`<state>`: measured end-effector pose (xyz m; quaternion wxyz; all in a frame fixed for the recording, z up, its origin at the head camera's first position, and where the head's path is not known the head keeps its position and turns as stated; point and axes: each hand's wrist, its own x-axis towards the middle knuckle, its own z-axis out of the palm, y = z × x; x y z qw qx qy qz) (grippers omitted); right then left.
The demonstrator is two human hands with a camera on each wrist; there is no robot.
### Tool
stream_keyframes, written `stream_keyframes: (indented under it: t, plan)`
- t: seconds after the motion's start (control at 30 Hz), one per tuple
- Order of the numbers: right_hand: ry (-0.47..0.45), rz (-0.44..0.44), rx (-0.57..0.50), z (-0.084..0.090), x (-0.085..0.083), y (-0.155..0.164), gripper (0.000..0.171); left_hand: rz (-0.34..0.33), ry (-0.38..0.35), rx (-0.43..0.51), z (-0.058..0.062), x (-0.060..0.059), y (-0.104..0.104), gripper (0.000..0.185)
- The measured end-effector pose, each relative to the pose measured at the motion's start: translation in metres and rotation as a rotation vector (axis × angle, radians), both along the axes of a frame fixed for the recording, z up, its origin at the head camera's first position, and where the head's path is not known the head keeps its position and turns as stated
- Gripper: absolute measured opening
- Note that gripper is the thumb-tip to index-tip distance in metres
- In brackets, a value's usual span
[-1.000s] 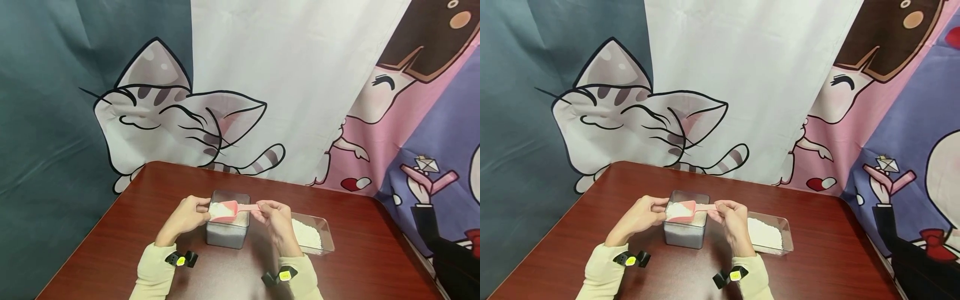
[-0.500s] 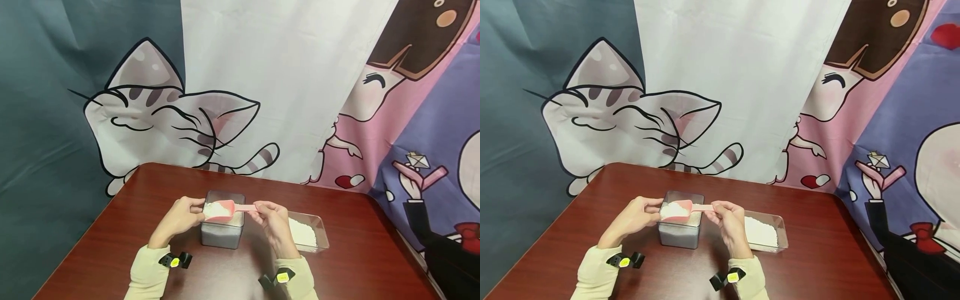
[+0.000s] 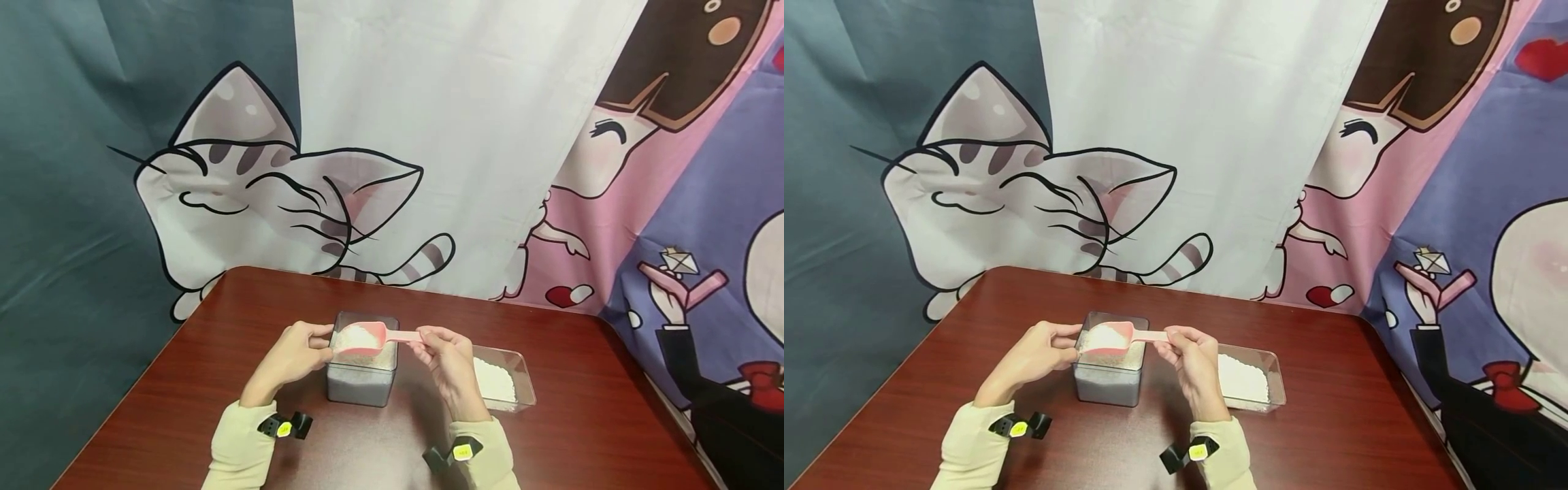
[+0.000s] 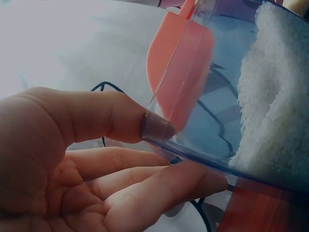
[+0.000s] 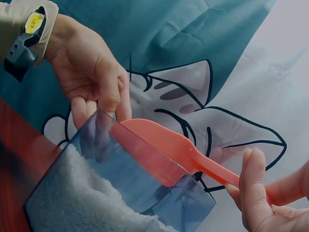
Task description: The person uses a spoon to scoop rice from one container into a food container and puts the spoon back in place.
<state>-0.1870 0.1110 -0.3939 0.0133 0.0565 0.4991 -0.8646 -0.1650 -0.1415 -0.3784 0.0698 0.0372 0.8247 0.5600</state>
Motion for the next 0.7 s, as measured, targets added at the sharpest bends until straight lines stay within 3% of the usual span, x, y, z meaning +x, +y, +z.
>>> stream_keyframes:
  t: [0.7]
  plan:
    - [0.014, 0.001, -0.015, 0.0037, 0.0005, 0.0064, 0.01, -0.008, 0.002, 0.006, 0.0014, 0.0004, 0.0006, 0.053]
